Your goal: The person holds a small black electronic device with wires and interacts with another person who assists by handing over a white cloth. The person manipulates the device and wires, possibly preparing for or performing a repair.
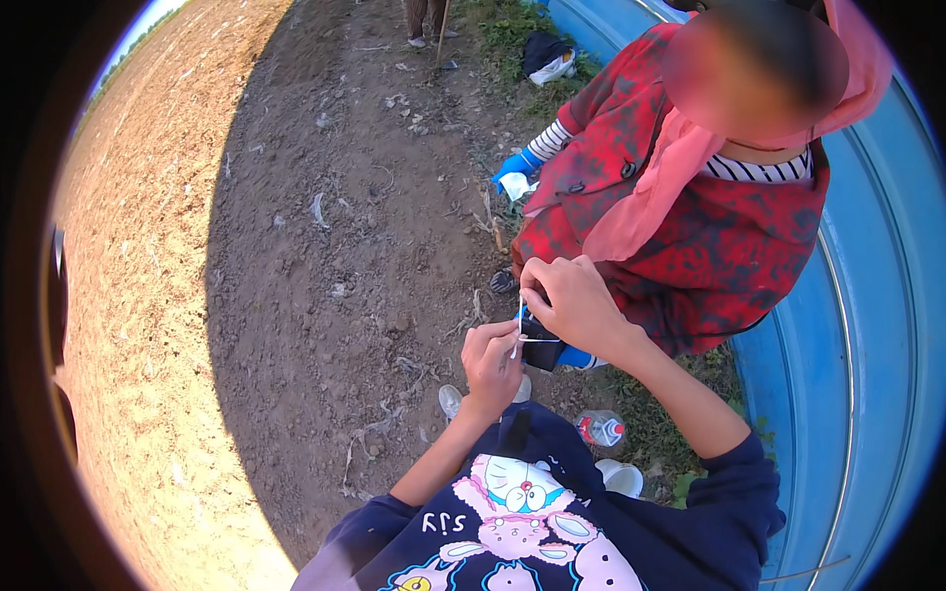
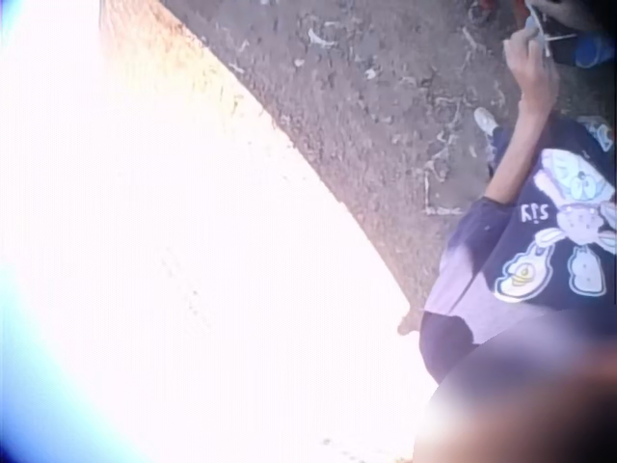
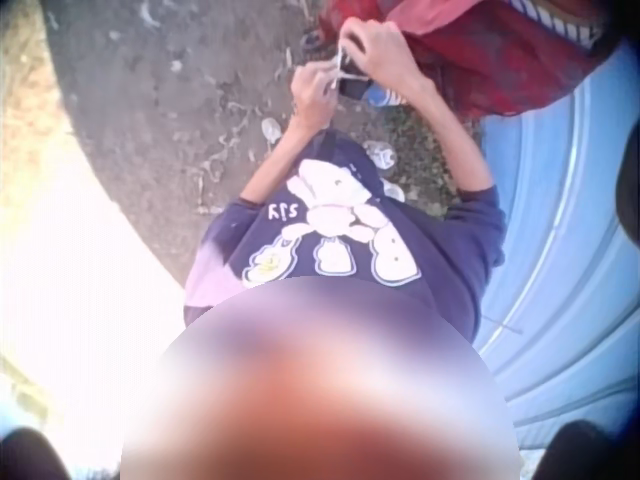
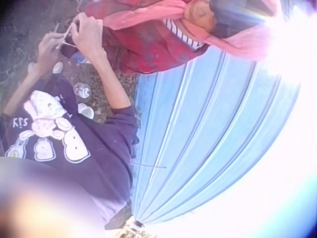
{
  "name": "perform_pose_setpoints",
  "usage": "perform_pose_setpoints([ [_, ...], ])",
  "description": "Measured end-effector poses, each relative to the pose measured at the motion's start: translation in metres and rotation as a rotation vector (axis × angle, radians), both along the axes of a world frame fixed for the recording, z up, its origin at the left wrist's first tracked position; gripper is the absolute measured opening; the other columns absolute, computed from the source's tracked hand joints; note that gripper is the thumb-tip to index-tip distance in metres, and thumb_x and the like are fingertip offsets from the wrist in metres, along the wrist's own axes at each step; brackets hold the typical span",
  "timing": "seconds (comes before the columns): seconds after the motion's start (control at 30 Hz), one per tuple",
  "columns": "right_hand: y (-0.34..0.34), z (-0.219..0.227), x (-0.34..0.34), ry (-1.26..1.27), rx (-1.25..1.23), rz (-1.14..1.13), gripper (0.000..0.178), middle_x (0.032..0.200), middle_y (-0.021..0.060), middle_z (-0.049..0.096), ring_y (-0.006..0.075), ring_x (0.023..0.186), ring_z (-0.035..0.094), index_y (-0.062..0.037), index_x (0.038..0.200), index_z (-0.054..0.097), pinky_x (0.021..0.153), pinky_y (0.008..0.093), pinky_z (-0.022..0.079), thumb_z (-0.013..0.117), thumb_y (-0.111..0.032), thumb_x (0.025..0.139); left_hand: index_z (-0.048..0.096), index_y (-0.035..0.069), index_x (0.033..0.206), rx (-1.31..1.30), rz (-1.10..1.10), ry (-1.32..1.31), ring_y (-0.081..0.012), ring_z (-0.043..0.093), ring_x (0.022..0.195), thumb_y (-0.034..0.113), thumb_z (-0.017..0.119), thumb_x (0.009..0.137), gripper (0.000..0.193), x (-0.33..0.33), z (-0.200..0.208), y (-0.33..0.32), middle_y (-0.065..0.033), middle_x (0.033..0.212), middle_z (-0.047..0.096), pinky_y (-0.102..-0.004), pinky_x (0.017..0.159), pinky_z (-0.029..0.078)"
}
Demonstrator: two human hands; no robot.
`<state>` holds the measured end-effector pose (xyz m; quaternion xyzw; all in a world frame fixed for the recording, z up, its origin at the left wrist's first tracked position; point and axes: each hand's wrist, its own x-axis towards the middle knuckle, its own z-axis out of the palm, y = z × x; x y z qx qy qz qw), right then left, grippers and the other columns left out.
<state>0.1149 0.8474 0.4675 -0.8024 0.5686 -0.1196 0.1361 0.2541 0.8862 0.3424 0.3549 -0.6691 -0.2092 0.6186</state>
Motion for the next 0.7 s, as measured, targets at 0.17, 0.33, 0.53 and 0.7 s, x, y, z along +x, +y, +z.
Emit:
perform_pose_setpoints([
  [0.17,-0.005,-0.003,0.002,-0.013,-0.059,0.023,0.01,0.072,0.004,0.06,0.0241,0.073,0.059,-0.009,0.088,0.057,0.073,0.0396,0.038,0.063,-0.017,0.086,0.06,0.004,0.087,0.059,-0.075,0.045,-0.0268,0.061,0.076,-0.002,0.069,0.077,0.015,0.005,0.002,-0.002,-0.0086,0.095,0.065,-0.0369,0.063,0.044],
  [0.33,-0.011,-0.007,0.003,-0.111,0.046,-0.026,0.011,0.072,0.0056,0.06,0.0256,0.07,0.059,-0.0079,0.087,0.056,0.074,0.0394,0.038,0.063,-0.016,0.085,0.062,0.002,0.091,0.074,-0.022,0.072,-0.0278,0.062,0.078,-0.005,0.067,0.077,0.017,0.006,0.003,0.002,-0.0103,0.099,0.064,-0.0365,0.067,0.049],
  [0.53,-0.01,-0.003,0.008,-0.022,-0.015,0.0,0.012,0.072,0.009,0.06,0.0267,0.071,0.059,-0.0067,0.087,0.055,0.078,0.0395,0.038,0.062,-0.016,0.086,0.06,0.001,0.09,0.095,-0.079,0.153,-0.0274,0.063,0.08,-0.009,0.063,0.078,0.016,0.009,-0.001,0.007,-0.0114,0.1,0.063,-0.0352,0.069,0.052],
  [0.7,-0.011,-0.003,0.013,0.174,-0.243,0.095,0.01,0.07,0.0088,0.059,0.0261,0.073,0.06,-0.0059,0.087,0.053,0.083,0.04,0.039,0.06,-0.012,0.086,0.06,-0.001,0.09,0.063,-0.074,0.097,-0.0291,0.064,0.081,-0.013,0.06,0.071,0.022,0.013,-0.007,0.01,-0.0121,0.099,0.065,-0.0364,0.069,0.052],
])
